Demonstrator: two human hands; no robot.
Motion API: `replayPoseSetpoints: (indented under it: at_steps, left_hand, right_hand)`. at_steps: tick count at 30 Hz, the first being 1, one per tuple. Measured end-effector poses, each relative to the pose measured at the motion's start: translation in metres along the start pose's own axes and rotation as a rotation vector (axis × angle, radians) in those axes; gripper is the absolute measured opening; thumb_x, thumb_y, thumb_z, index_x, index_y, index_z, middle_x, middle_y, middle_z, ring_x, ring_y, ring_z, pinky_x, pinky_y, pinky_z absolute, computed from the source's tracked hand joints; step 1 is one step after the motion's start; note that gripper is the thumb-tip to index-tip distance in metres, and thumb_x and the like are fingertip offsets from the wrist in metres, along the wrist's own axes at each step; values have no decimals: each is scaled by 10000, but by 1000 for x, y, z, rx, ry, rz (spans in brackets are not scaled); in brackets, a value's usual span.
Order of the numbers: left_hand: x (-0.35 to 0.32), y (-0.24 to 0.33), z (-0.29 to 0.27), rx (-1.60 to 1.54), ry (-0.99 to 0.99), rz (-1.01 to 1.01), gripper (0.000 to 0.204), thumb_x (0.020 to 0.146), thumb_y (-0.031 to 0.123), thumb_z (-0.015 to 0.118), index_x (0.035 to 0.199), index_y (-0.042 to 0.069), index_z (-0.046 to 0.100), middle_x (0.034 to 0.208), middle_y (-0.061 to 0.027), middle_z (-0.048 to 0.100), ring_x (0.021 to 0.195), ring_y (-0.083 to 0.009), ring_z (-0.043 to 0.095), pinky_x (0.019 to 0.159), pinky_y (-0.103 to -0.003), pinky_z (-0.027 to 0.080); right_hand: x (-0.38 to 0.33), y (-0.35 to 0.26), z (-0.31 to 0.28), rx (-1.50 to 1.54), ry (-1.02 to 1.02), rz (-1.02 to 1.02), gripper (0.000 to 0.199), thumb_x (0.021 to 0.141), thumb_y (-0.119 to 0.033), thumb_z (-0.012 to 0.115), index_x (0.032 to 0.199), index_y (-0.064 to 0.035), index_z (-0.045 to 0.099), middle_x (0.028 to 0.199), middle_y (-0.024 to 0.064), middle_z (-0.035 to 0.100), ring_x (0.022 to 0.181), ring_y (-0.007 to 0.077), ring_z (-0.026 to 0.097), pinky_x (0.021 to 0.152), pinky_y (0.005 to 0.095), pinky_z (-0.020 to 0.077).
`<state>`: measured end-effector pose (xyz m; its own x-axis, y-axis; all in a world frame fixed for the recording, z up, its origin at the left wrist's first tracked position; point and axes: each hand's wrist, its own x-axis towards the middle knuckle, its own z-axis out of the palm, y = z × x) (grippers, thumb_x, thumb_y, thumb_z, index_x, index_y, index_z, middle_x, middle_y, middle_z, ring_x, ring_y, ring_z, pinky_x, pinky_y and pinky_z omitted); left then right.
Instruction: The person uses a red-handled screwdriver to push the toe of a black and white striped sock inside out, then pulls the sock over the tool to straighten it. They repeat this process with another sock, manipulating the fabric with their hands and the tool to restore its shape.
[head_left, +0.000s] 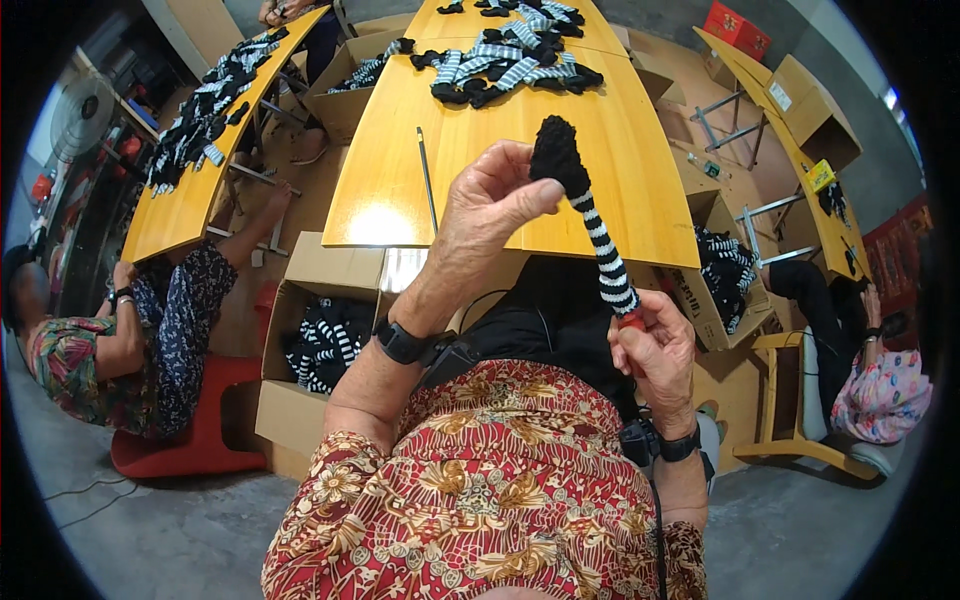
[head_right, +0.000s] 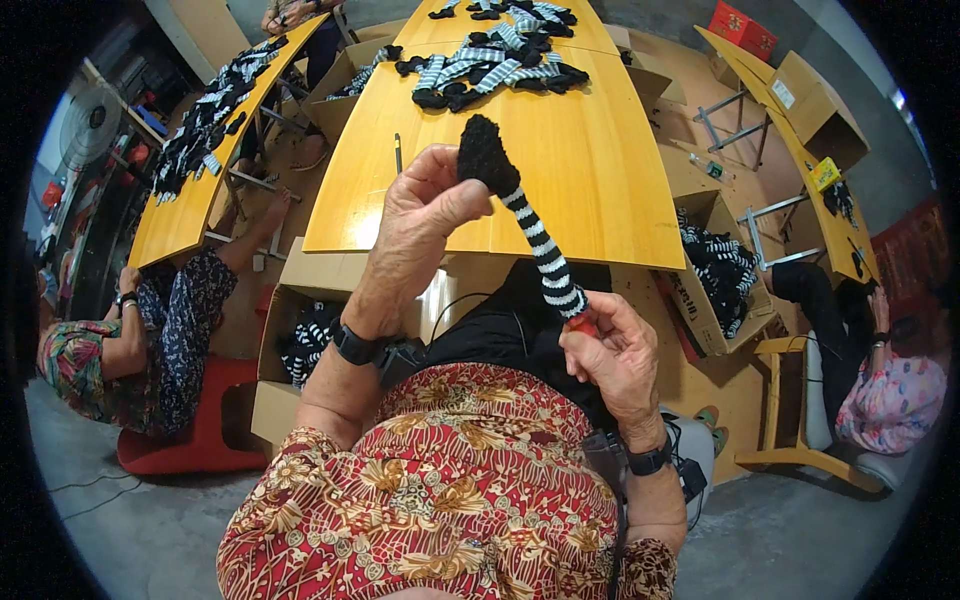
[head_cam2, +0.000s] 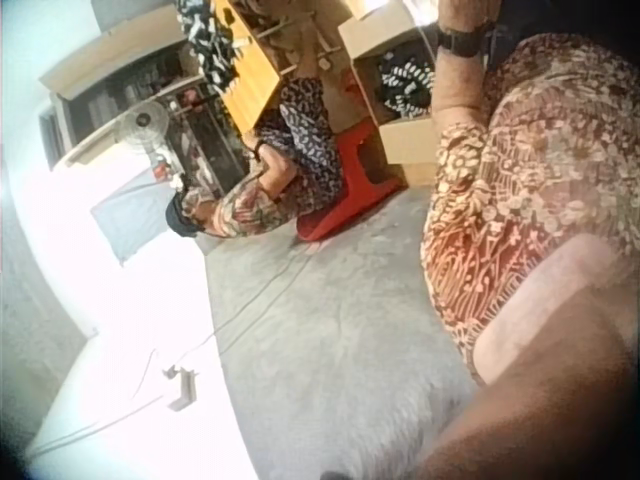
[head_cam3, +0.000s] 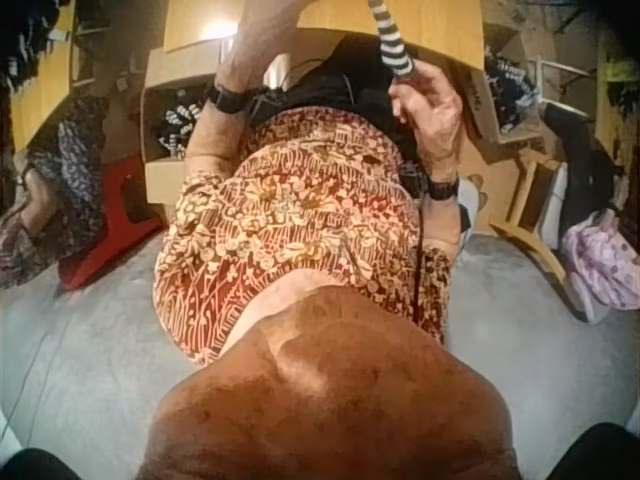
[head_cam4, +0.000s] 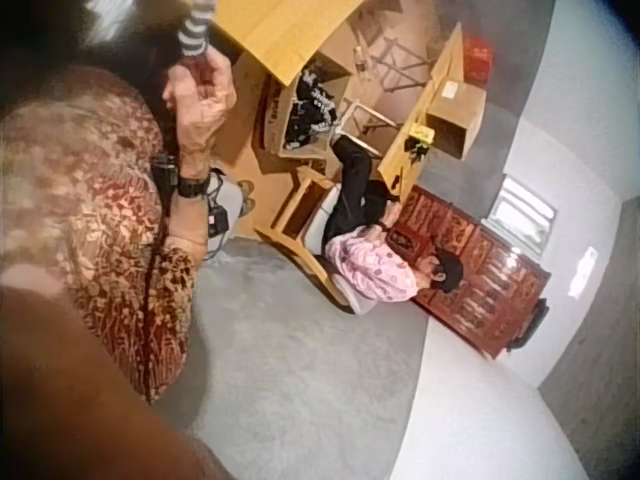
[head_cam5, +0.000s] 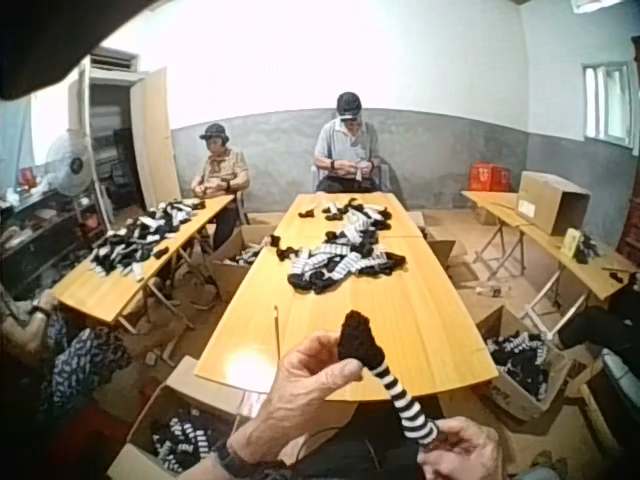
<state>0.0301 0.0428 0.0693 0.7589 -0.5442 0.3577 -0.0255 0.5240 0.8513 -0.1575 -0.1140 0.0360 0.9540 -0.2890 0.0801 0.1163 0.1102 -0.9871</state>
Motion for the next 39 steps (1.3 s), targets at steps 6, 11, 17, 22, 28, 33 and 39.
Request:
replayPoseSetpoints:
  at_steps: [6,11,17,22,28,33,39]
  left_hand:
    - [4,-11,-3,-54,119,-16,169,889,122,663,1038,84,593,930,-6,656,822,-78,624,758,-245,521]
    - [6,-12,-2,-112,147,7,129,928,133,608,1048,91,590,951,0,656,816,-64,615,773,-251,514]
    - [9,-8,2,-81,97,68,117,950,136,570,1041,67,597,956,-14,664,810,-76,617,777,-256,513]
    - [7,-1,5,37,61,116,99,944,113,571,962,28,618,927,-28,669,803,-87,623,767,-257,514]
    - [-5,-2,9,401,4,156,130,943,122,575,908,1,608,826,-46,670,804,-107,628,760,-253,505]
    - [8,15,4,87,99,206,225,906,173,657,1035,6,577,928,-37,648,845,-99,610,778,-234,495]
    - [18,21,-12,209,19,115,173,916,174,639,971,11,619,895,-28,656,783,-83,612,717,-229,512]
  right_hand:
    - [-4,-11,7,-130,96,-70,274,829,-1,666,1080,7,556,857,61,617,681,82,596,542,207,485]
    - [-4,-10,-3,-242,59,-150,207,877,-32,616,1066,26,555,849,76,627,665,107,602,553,217,479]
    - [15,1,-18,402,-222,27,253,957,-187,540,1118,8,553,805,171,616,515,133,539,455,220,438]
    - [22,3,-11,748,-288,169,283,955,-211,558,1146,-3,546,808,176,597,480,120,511,414,198,425]
    - [20,1,-3,757,-251,90,309,923,-205,613,1157,-11,556,826,180,599,486,124,514,415,200,435]
    - [18,1,-4,674,-186,57,234,917,-132,593,1121,-19,584,790,175,617,472,137,521,411,213,442]
    - [21,-4,5,530,-176,47,199,902,-116,611,1066,-5,608,782,173,640,485,152,553,426,229,454]
